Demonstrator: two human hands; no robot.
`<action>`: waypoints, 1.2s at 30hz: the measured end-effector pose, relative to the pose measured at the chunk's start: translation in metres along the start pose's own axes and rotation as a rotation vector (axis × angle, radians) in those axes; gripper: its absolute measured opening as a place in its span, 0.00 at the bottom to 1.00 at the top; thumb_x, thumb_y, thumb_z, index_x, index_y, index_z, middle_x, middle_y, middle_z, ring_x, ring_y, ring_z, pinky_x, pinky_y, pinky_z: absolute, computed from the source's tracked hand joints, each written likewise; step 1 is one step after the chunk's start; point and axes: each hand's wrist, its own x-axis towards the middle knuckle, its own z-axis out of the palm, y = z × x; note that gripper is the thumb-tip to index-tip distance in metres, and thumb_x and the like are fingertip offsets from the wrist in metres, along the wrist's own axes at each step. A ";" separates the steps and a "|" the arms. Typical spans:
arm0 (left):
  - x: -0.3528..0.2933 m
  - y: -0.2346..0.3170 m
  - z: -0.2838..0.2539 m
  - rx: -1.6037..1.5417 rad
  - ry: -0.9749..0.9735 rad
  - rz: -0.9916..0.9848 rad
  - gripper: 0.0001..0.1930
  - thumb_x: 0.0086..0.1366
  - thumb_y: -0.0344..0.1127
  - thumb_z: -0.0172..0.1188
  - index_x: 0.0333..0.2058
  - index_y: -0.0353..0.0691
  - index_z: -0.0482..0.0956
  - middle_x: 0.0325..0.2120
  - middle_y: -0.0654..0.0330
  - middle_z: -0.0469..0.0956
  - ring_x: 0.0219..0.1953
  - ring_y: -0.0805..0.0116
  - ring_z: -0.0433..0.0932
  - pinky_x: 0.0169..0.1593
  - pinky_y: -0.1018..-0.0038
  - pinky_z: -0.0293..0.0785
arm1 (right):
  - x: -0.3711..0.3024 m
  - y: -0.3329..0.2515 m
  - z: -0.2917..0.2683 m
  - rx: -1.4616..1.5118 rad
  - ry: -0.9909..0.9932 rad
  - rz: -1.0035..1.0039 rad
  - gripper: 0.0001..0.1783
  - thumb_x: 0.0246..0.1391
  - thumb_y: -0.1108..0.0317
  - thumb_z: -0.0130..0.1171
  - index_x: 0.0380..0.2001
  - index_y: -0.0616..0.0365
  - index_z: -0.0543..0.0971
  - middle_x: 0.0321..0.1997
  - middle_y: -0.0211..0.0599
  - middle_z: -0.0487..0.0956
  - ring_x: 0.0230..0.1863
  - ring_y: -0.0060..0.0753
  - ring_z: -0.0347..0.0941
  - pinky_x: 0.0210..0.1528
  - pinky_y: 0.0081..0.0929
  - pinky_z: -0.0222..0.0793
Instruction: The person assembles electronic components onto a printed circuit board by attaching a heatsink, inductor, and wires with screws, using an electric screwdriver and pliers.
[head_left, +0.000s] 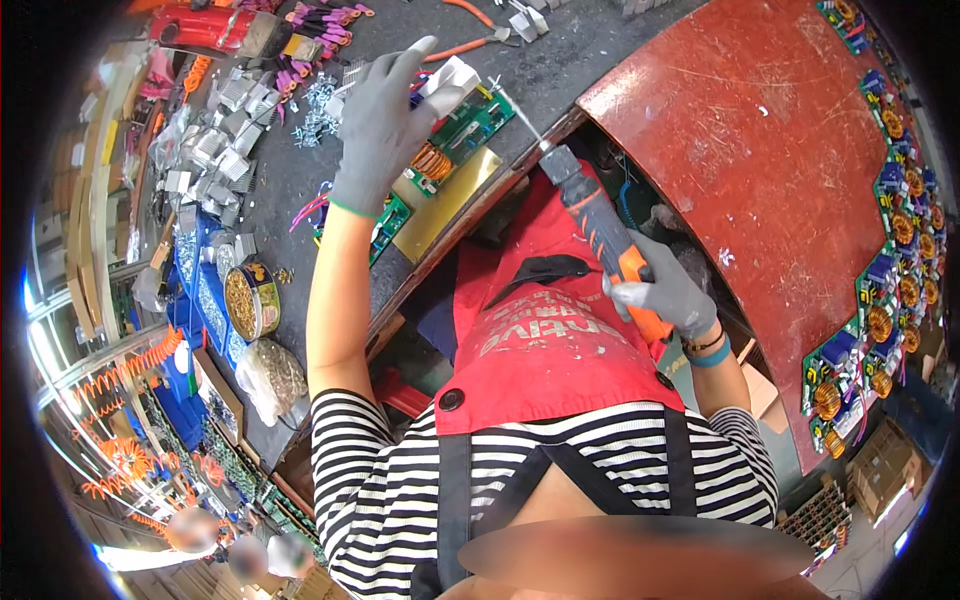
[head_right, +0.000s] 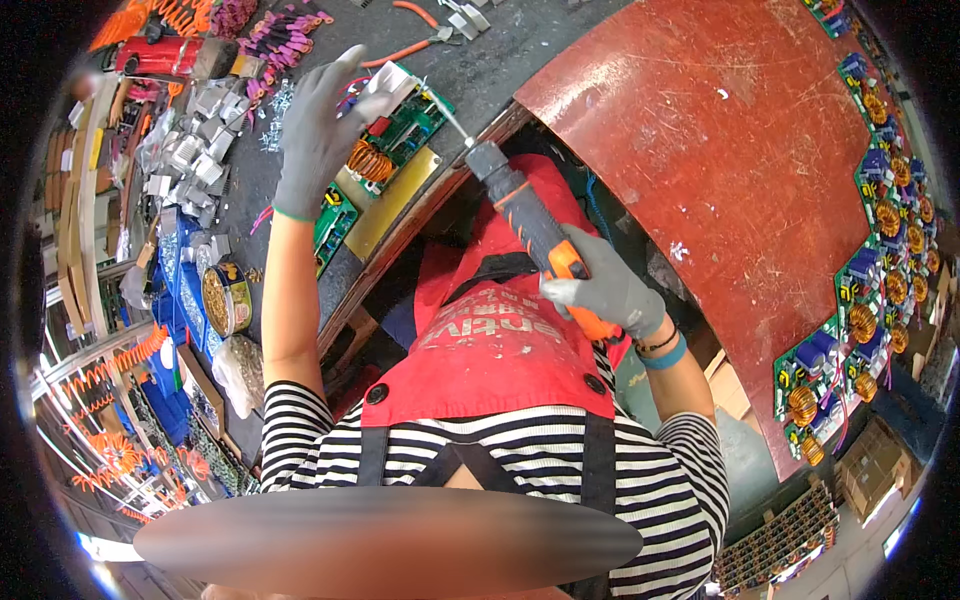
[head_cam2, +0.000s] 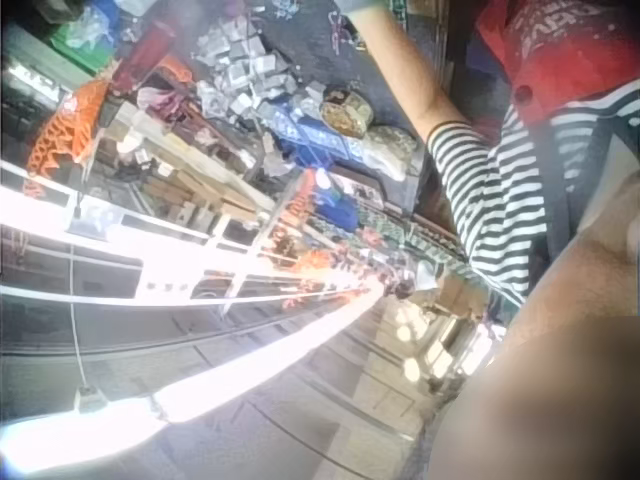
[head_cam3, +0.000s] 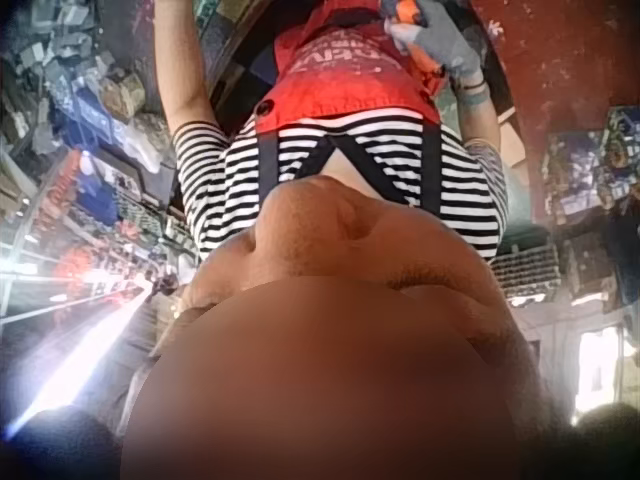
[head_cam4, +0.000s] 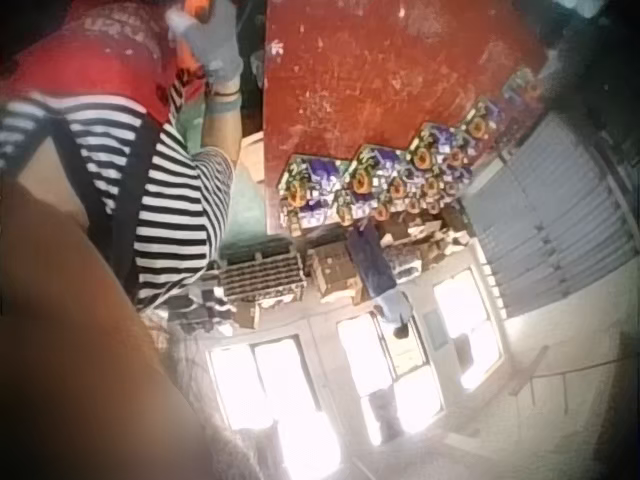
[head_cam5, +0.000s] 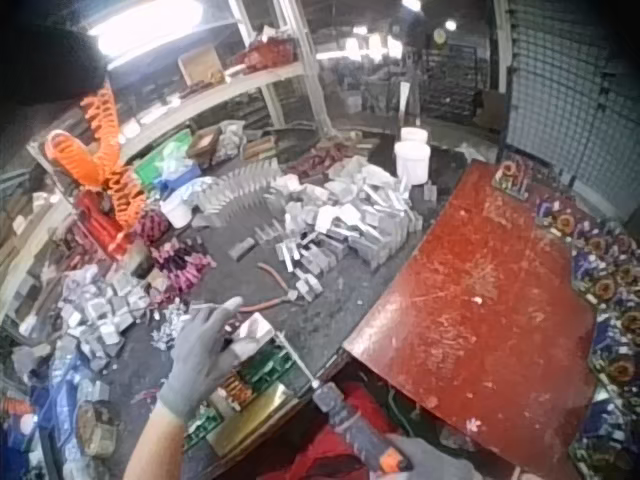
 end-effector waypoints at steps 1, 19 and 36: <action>0.005 -0.002 0.006 0.103 -0.132 -0.006 0.25 0.60 0.45 0.65 0.55 0.44 0.75 0.43 0.52 0.79 0.46 0.52 0.77 0.50 0.63 0.73 | 0.002 -0.003 0.001 -0.035 0.037 0.009 0.22 0.49 0.68 0.63 0.47 0.62 0.70 0.29 0.33 0.75 0.26 0.22 0.72 0.30 0.25 0.70; 0.003 -0.022 0.030 -0.028 -0.146 -0.119 0.23 0.55 0.40 0.69 0.50 0.44 0.81 0.35 0.55 0.81 0.37 0.62 0.81 0.42 0.70 0.75 | 0.019 0.004 0.004 -0.304 0.027 -0.054 0.29 0.48 0.60 0.68 0.49 0.63 0.71 0.34 0.34 0.72 0.36 0.24 0.66 0.41 0.28 0.66; 0.001 -0.019 0.034 -0.015 -0.140 -0.083 0.22 0.56 0.39 0.69 0.50 0.44 0.81 0.37 0.53 0.81 0.39 0.60 0.81 0.43 0.70 0.76 | 0.037 -0.007 -0.009 0.002 -0.092 0.151 0.19 0.48 0.65 0.63 0.42 0.59 0.71 0.27 0.31 0.72 0.22 0.22 0.71 0.24 0.24 0.68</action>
